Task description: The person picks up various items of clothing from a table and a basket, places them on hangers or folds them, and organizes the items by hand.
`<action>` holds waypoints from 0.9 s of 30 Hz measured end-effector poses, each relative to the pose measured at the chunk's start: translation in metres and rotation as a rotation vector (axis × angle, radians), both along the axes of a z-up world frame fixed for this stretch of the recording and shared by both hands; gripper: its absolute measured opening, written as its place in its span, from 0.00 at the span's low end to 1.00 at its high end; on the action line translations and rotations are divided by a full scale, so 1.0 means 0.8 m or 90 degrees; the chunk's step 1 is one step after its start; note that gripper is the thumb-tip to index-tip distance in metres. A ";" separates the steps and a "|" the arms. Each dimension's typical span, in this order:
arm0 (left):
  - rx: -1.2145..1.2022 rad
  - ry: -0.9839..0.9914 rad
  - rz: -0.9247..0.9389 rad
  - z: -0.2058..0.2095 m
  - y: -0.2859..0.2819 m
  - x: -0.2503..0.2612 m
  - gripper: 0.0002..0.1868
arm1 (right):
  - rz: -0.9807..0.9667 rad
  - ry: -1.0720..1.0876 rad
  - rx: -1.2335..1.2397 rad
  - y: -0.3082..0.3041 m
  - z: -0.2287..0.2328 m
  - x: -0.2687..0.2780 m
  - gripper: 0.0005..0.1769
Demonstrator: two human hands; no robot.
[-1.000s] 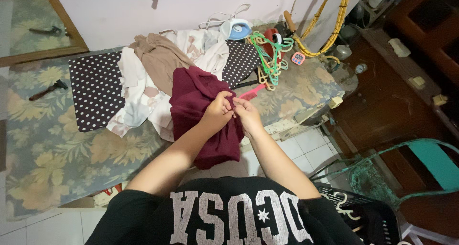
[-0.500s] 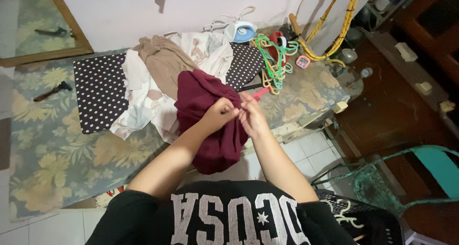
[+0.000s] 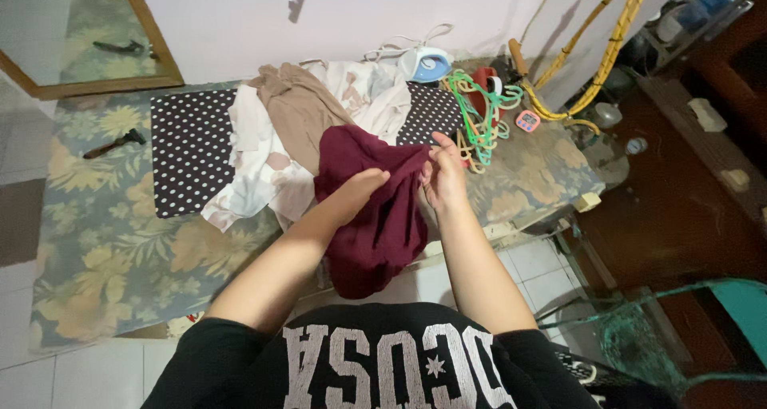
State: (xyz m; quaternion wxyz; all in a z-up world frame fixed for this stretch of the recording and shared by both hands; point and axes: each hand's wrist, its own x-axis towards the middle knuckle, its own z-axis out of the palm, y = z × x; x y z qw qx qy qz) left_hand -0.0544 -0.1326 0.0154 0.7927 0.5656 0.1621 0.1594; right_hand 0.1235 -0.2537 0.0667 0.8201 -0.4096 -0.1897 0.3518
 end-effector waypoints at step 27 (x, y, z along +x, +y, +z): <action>0.522 0.311 0.169 0.044 0.103 -0.159 0.19 | 0.032 -0.856 -0.333 0.082 -0.178 -0.088 0.06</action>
